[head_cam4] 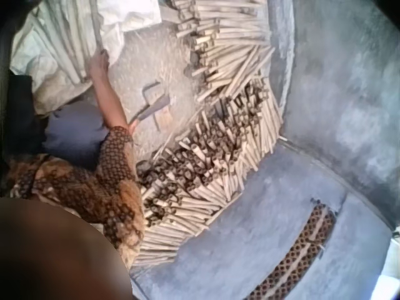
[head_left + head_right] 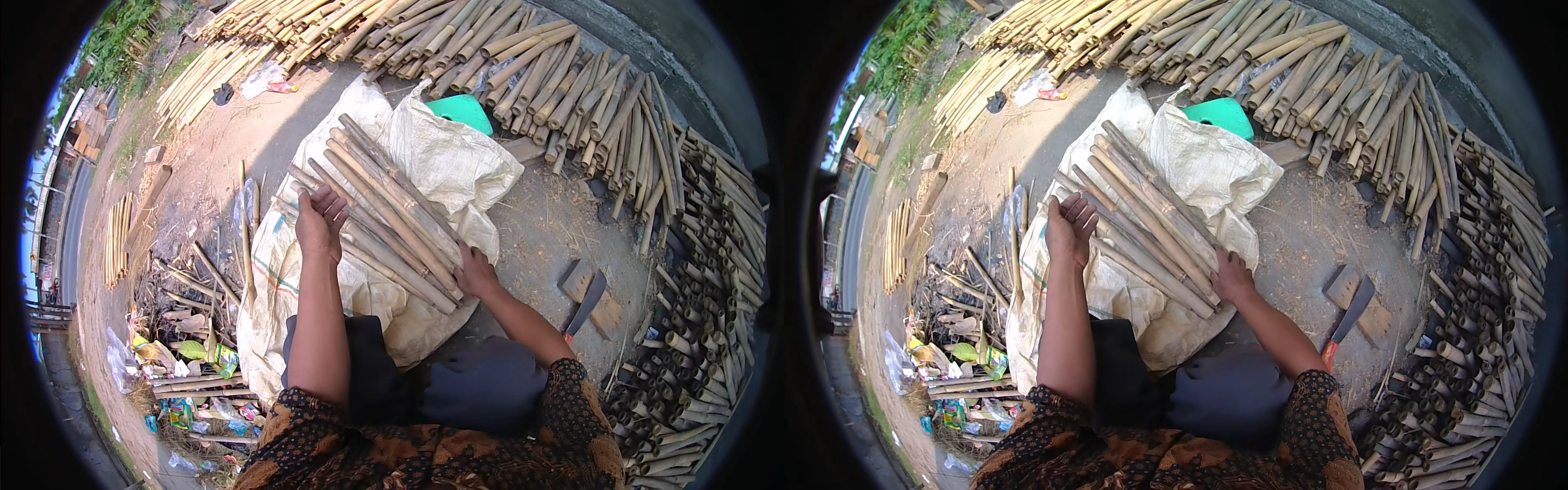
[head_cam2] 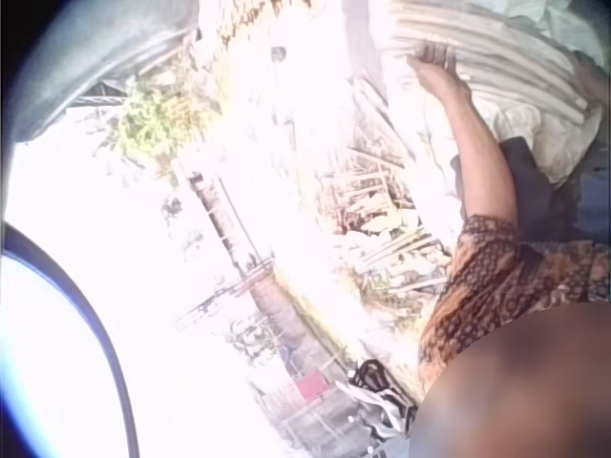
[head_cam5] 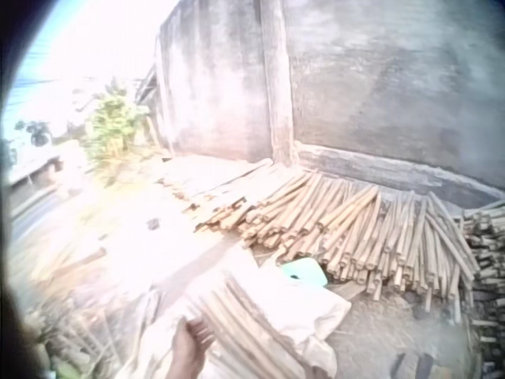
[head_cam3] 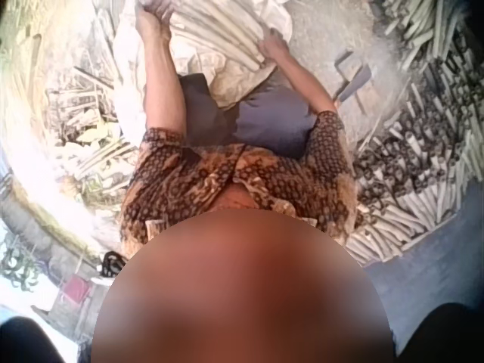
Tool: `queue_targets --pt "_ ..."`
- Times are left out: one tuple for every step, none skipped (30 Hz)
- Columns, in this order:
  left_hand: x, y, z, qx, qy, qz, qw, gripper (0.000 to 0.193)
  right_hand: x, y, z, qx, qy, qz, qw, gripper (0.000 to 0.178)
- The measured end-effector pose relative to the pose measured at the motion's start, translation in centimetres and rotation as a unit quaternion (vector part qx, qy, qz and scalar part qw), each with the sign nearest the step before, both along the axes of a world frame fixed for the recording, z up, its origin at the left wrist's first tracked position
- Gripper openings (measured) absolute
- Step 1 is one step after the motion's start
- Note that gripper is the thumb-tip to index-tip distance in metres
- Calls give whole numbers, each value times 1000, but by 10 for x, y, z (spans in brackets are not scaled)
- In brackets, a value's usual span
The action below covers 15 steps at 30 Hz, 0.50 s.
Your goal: The person sits on the floor and repeatedly picks up bamboo sticks, shaves their ends with a knife to create a point, and places the finished sticks into a pile. The person handles the sticks one at a time and uses a red-handled knife for the sharpening.
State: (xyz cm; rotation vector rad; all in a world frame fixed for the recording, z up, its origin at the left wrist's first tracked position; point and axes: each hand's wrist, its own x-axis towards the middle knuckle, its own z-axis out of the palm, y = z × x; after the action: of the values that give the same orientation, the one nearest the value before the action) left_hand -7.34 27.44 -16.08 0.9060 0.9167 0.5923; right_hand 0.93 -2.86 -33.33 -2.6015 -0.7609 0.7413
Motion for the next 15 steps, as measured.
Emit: queue_targets --pt "1 -3 0 -10 0 -3 1000 52 8 1 2 -10 25 -13 1000 75" --pt "3 -5 -1 -17 6 -9 1000 52 15 1 5 -24 38 -17 999 73" --pt "4 -7 -3 -23 13 -17 1000 51 23 0 7 -39 51 -21 998 72" --pt "5 -8 -6 -32 27 -23 999 51 31 -1 9 -48 55 -30 997 71" --pt "5 -9 -10 -20 31 -37 999 49 36 -2 10 -54 70 -22 996 69" --pt "7 -9 -14 -10 40 -50 998 51 42 -4 11 -56 71 -20 996 68" --pt "7 -8 -20 -7 49 -62 997 51 45 -6 12 -59 75 -21 995 66" --pt "8 -7 -25 6 49 -84 995 53 47 -7 13 -49 27 -20 998 66" --pt "8 -6 -31 12 68 -84 994 54 48 -10 14 -53 -2 -27 998 67" --pt "10 -5 -37 26 70 -108 991 55 49 -12 17 -46 -4 -46 998 69" --pt "13 -3 -43 39 90 -127 987 57 50 -19 20 -46 -4 -27 999 72" --pt "16 -1 -49 40 116 -134 983 59 48 -26 25 -25 -24 -46 998 73" --pt "20 1 -54 31 134 -134 981 62 48 -38 31 2 -33 -59 998 74" --pt "24 4 -60 46 153 -151 975 64 44 -52 38 58 -66 -101 991 70" --pt "28 5 -68 40 159 -161 973 66 38 -74 47 98 -70 -164 979 69"
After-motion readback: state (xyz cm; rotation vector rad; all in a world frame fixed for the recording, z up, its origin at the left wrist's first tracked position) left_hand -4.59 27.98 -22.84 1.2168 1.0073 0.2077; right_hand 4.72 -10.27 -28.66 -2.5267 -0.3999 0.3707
